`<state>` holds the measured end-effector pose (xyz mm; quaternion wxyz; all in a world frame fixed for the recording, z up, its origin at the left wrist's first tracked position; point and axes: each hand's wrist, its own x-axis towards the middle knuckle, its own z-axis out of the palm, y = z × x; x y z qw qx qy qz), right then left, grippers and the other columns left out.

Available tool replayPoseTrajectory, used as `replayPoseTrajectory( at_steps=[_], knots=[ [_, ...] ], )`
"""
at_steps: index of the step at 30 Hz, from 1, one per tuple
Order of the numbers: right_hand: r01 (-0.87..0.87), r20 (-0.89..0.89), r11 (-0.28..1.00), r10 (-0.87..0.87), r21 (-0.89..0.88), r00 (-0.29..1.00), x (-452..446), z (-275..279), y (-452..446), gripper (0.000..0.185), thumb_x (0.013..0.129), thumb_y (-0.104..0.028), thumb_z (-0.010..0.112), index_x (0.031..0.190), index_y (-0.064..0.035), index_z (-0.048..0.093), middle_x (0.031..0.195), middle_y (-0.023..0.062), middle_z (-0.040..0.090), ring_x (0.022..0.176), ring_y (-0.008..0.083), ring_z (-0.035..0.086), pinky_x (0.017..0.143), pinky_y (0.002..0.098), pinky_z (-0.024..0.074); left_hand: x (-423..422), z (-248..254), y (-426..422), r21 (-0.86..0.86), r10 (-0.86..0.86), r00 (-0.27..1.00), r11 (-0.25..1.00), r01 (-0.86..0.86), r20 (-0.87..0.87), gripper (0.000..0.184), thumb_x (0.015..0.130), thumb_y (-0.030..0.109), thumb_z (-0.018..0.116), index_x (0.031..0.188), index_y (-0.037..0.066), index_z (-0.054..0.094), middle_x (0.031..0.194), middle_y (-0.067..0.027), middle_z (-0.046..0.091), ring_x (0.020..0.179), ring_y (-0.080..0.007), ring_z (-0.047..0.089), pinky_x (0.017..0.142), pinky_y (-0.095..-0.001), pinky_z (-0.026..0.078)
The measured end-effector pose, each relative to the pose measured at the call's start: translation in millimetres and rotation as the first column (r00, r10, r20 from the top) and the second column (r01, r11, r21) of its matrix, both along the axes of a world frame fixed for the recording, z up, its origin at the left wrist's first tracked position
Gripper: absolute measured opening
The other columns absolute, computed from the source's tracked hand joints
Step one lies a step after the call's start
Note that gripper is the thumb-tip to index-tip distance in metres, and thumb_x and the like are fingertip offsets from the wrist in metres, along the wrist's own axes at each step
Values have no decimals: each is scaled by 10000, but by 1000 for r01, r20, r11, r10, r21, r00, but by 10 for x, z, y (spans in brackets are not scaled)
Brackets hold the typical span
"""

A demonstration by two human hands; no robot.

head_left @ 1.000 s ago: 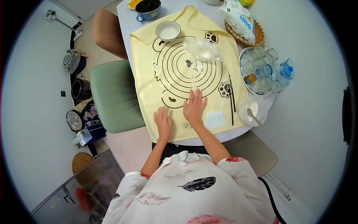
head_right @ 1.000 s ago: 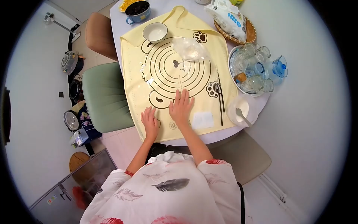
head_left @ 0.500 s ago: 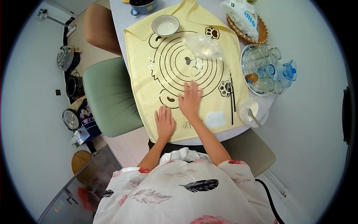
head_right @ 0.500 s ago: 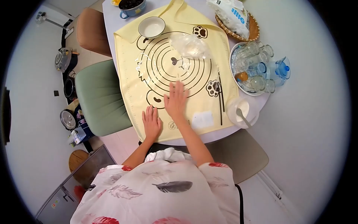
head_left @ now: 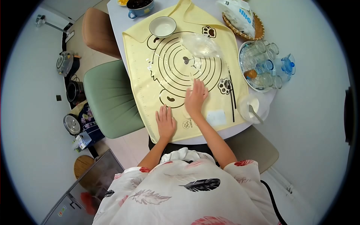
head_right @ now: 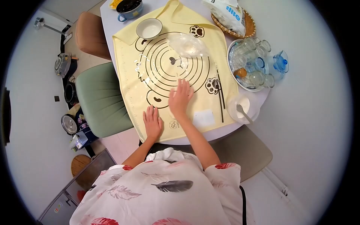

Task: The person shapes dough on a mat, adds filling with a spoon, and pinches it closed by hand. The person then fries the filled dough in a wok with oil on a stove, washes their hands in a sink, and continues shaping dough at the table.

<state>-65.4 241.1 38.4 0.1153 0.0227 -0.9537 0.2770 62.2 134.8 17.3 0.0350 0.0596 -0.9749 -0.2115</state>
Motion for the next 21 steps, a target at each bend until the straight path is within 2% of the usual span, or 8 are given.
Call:
replayPoseTrajectory(
  at_steps=[3, 11, 14, 17, 18, 19, 20, 21],
  knots=[
    [-333, 80, 899, 324, 284, 943, 275, -58, 4, 556, 839, -333, 483, 1312, -66, 364, 1365, 166, 322, 1273, 300, 276, 1011, 548, 179, -5, -5, 1, 5, 2, 1000, 1000, -2, 5, 479, 805, 130, 435, 1267, 17, 385, 1351, -153, 323, 1288, -297, 249, 1070, -488, 124],
    [-388, 205, 860, 336, 331, 919, 319, -88, -24, 590, 840, -386, 458, 1333, -79, 351, 1394, 118, 298, 1298, 284, 250, 1008, 563, 182, -20, 4, 4, 8, 9, 1000, 1000, -10, 23, 480, 803, 129, 446, 1266, 14, 387, 1349, -163, 321, 1285, -307, 253, 1065, -493, 138],
    [-304, 92, 911, 290, 277, 953, 201, -138, -56, 522, 836, -343, 475, 1265, -52, 419, 1343, 121, 372, 1283, 286, 286, 1015, 532, 195, -37, 18, 18, 3, 5, 1000, 1000, -5, 13, 486, 802, 133, 451, 1269, 15, 384, 1354, -161, 316, 1285, -308, 253, 1064, -492, 138],
    [-202, -1, 978, 202, -60, 979, 102, -302, 23, 390, 841, -278, 481, 1144, -31, 489, 1202, 114, 488, 1176, 273, 402, 994, 470, 259, -34, 25, 9, 13, 3, 1000, 1000, -3, -3, 494, 799, 133, 455, 1273, 17, 378, 1360, -156, 309, 1288, -305, 249, 1066, -490, 135],
    [38, 50, 833, -12, -552, 999, 66, -298, 50, 325, 848, -242, 466, 1085, -22, 498, 1101, 111, 516, 1066, 258, 450, 947, 438, 313, -1, 21, -2, 27, -1, 1000, 1000, 1, -9, 498, 798, 133, 455, 1275, 17, 375, 1362, -153, 306, 1289, -302, 247, 1067, -489, 134],
    [259, 202, 417, -176, -871, 963, 77, -285, 86, 264, 856, -206, 451, 1027, -13, 507, 1000, 108, 544, 956, 242, 499, 901, 407, 367, 33, 15, -12, 25, -5, 1000, 1000, 5, -4, 498, 798, 133, 455, 1275, 17, 375, 1362, -153, 306, 1289, -302, 247, 1067, -489, 134],
    [259, 201, 416, -179, -872, 963, 79, -258, 157, 264, 856, -206, 451, 1027, -13, 507, 1000, 108, 544, 956, 242, 499, 901, 407, 367, 22, 5, -12, 17, -5, 1000, 1000, 5, -2, 496, 797, 130, 454, 1274, 17, 377, 1360, -154, 312, 1289, -300, 248, 1067, -488, 134],
    [360, 326, 177, -195, -916, 925, 42, -137, 236, 235, 860, -181, 434, 997, -5, 507, 925, 107, 536, 877, 227, 495, 846, 389, 398, -2, -4, -7, 12, -6, 1000, 1000, 6, -5, 494, 797, 128, 452, 1273, 17, 379, 1357, -154, 318, 1289, -298, 249, 1067, -487, 135]
  ],
)
